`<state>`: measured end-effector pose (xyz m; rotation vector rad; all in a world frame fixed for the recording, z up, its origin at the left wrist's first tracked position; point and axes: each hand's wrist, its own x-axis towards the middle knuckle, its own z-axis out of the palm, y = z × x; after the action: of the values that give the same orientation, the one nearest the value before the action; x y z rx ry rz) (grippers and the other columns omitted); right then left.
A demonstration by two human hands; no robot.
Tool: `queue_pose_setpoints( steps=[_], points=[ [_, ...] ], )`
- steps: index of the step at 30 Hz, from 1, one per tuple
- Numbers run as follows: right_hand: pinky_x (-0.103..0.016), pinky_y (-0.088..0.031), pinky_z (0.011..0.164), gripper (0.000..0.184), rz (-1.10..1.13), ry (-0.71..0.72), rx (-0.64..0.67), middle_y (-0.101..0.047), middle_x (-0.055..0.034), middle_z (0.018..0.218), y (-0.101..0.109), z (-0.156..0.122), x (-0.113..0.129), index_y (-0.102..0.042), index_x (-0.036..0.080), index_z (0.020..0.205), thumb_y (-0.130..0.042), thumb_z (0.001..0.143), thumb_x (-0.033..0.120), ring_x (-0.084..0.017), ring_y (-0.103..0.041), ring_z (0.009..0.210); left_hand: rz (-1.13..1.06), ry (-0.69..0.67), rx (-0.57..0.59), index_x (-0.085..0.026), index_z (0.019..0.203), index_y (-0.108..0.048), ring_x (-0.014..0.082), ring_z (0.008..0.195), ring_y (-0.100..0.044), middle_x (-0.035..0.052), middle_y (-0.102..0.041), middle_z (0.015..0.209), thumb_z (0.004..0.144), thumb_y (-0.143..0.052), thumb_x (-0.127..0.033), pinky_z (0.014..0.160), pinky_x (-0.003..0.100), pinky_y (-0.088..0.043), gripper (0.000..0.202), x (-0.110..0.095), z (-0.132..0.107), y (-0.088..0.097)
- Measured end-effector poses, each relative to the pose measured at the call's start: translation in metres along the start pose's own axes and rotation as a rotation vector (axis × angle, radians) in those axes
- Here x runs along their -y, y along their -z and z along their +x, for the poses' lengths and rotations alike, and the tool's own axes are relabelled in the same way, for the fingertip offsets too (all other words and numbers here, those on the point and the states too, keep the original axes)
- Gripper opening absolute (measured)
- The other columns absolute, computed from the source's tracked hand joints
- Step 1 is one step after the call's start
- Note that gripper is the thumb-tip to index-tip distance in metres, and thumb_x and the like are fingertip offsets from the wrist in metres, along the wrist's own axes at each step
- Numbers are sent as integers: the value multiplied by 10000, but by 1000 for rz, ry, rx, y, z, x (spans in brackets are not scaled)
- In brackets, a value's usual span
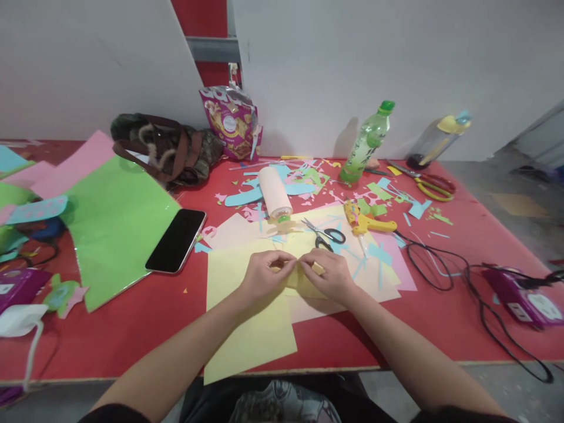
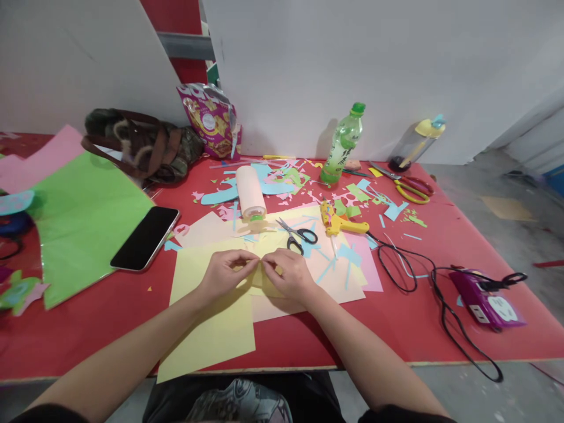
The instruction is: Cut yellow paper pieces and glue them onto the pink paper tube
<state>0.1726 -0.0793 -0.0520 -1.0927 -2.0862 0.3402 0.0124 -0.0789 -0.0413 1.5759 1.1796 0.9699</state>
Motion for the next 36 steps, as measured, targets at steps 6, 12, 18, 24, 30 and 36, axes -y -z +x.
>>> queue_pose_setpoints(
  steps=[6, 12, 18, 24, 30, 36],
  points=[
    [-227, -444, 546, 211, -7, -18, -10, -634, -29, 582, 4, 3, 2, -589, 188, 655, -435, 799, 182, -125, -576, 553, -17, -3, 1, -137, 668, -655, 138, 595, -617, 46, -686, 670, 696, -535, -214, 576, 213, -496, 146, 7, 5, 3],
    [-218, -445, 542, 194, 7, -38, -52, -630, -27, 571, 5, 6, 3, -580, 173, 630, -458, 781, 167, -121, -580, 536, -40, 48, -69, -125, 663, -635, 136, 594, -608, 43, -673, 654, 688, -528, -228, 575, 212, -486, 151, 9, 6, 4],
    [-212, -449, 538, 195, 18, -68, -69, -634, -16, 565, 5, 5, 3, -573, 183, 618, -456, 774, 171, -120, -585, 533, -81, 104, -164, -123, 651, -612, 131, 563, -592, 35, -651, 620, 672, -533, -253, 543, 221, -483, 154, 4, 3, -1],
    [-207, -461, 555, 171, 28, -97, -78, -652, -20, 585, 5, 6, 2, -567, 178, 613, -475, 755, 152, -122, -604, 549, -100, 62, -179, -132, 809, -577, 144, 700, -604, 49, -637, 765, 709, -508, -249, 608, 246, -499, 169, 4, 8, 4],
    [-200, -450, 531, 171, 23, -46, -56, -629, -18, 557, 5, 7, 3, -554, 173, 606, -474, 754, 145, -110, -581, 517, 158, -88, 10, -151, 709, -621, 146, 686, -590, 42, -659, 723, 767, -513, -241, 658, 257, -465, 152, 6, 5, 3],
    [-206, -449, 523, 119, 61, -51, 6, -622, -22, 583, 5, 7, 2, -554, 171, 647, -485, 744, 170, -112, -568, 528, 218, -210, 6, -159, 701, -636, 144, 648, -589, 33, -665, 682, 785, -517, -223, 627, 248, -452, 159, 9, 1, 2]
  ],
)
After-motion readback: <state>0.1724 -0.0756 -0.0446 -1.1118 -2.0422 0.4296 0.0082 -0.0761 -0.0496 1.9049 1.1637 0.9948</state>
